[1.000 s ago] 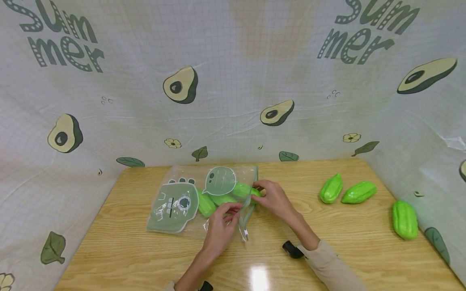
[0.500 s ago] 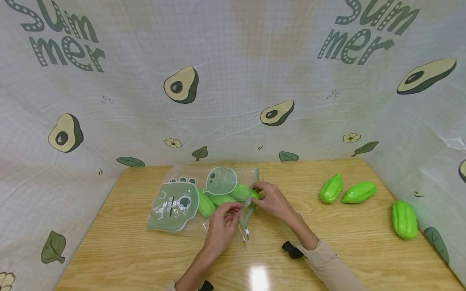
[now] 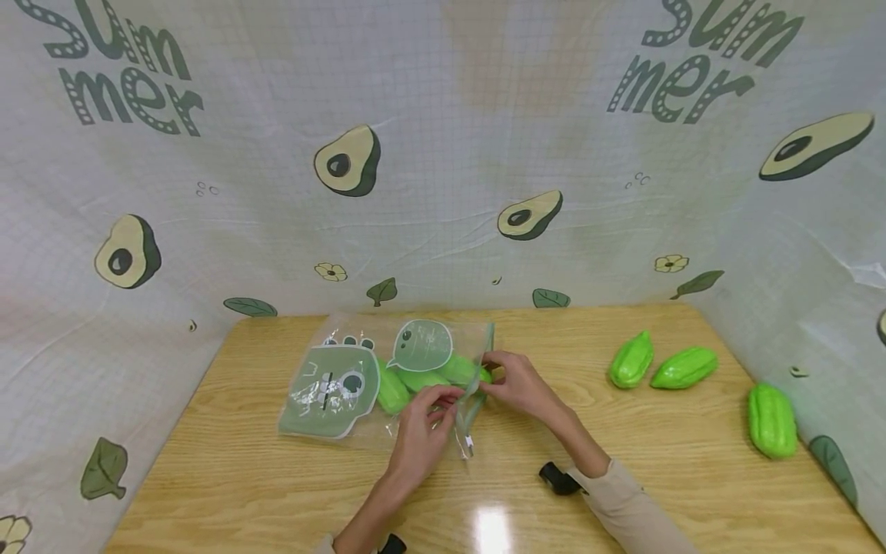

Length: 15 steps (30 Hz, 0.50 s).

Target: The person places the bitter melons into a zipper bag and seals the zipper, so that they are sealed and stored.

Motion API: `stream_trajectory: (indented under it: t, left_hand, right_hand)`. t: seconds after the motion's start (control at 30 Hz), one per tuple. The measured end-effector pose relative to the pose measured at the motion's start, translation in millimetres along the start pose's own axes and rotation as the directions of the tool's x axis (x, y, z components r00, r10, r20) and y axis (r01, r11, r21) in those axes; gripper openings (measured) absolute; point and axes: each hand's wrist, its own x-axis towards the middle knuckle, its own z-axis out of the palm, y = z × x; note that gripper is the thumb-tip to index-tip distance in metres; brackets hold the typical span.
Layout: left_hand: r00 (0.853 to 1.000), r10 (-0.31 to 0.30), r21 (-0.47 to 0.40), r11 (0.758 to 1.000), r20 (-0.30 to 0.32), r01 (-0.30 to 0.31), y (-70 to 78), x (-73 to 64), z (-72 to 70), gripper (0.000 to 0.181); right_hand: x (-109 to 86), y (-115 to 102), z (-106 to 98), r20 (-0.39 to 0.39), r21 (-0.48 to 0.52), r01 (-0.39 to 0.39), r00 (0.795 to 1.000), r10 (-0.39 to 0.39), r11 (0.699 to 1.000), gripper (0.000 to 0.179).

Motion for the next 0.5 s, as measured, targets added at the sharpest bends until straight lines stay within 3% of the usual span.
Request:
stream_trajectory:
  t: [0.3,0.5]
  left_hand:
    - [1.0,-0.001,0.024,1.0,0.002,0.001,2.1,-0.2,-0.5,0.025]
    - [1.0,0.001,0.023,1.0,-0.007,-0.001,0.4,-0.1,0.0,0.027]
  right_hand:
    - [0.1,2.5,4.0,0.002,0.101,-0.056,0.998,0.056,0.993,0.026]
    - [-0.1,4.8,7.0,-0.011,0.145,-0.051,0.999,0.053,0.988,0.026]
